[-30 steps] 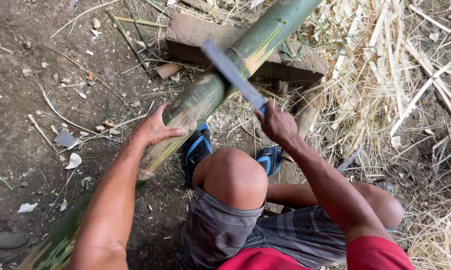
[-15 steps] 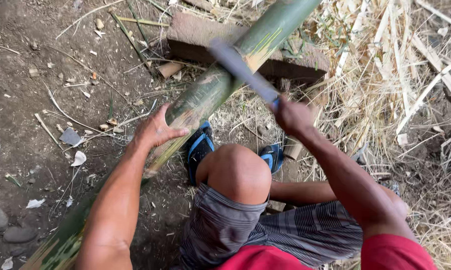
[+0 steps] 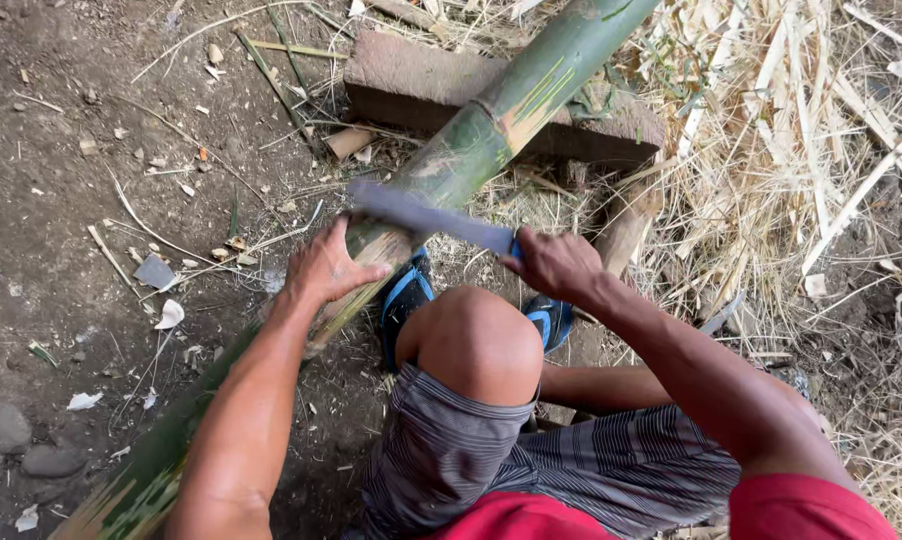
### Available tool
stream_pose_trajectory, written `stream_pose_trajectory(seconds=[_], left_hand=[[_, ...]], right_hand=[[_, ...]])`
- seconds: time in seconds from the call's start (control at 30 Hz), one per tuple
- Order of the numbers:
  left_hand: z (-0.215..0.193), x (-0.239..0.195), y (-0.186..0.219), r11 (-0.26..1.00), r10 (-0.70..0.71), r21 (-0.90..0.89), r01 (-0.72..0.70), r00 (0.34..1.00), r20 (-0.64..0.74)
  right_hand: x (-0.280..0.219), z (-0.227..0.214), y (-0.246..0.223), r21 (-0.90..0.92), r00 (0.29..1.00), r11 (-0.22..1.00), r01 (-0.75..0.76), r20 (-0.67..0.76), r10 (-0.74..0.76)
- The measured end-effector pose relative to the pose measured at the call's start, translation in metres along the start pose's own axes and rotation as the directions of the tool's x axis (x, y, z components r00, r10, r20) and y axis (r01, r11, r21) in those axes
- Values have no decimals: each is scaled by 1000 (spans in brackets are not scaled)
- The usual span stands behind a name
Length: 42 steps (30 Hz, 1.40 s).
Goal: The person sits on the ground and uses a machete to shave the outer layer of a green bamboo pole resting on a brick support. They repeatedly strike and scrape the bamboo surface, removing strips of outer skin and creating a pile of shavings.
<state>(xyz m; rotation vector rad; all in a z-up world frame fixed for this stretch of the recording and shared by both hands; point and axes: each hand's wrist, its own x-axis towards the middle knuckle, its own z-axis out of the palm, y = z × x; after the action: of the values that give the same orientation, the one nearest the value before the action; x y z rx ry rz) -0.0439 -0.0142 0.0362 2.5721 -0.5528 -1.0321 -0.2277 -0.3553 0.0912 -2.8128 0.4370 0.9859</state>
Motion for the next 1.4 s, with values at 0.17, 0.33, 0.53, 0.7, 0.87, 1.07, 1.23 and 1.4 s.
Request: stream_pose_trajectory(seconds=[0.17, 0.33, 0.53, 0.7, 0.87, 1.07, 1.23, 1.4], left_hand=[[1, 2, -5, 999, 47, -2, -47, 999, -28], [2, 4, -4, 999, 40, -20, -41, 999, -16], [16, 1, -10, 998, 51, 26, -50, 997, -56], [18, -1, -4, 996, 85, 46, -81, 992, -92], [26, -9, -3, 993, 84, 96, -73, 990, -118], [26, -10, 0, 989, 103, 118, -87, 985, -135], [30, -5, -4, 993, 81, 97, -69, 989, -125], [40, 6, -13, 983, 111, 163, -86, 982, -151]], right_hand=[[0, -6, 7, 217, 932, 974, -62, -336, 135], [9, 12, 13, -17, 999, 999, 37, -10, -37], [37, -13, 95, 711, 781, 644, -282, -220, 585], [17, 15, 65, 279, 885, 957, 73, -461, 67], [-5, 2, 15, 20, 996, 996, -88, -29, 88], [8, -20, 40, 246, 966, 960, -130, -188, 179], [27, 36, 51, 171, 955, 954, -247, -125, 269], [40, 34, 59, 492, 850, 862, -121, -397, 346]])
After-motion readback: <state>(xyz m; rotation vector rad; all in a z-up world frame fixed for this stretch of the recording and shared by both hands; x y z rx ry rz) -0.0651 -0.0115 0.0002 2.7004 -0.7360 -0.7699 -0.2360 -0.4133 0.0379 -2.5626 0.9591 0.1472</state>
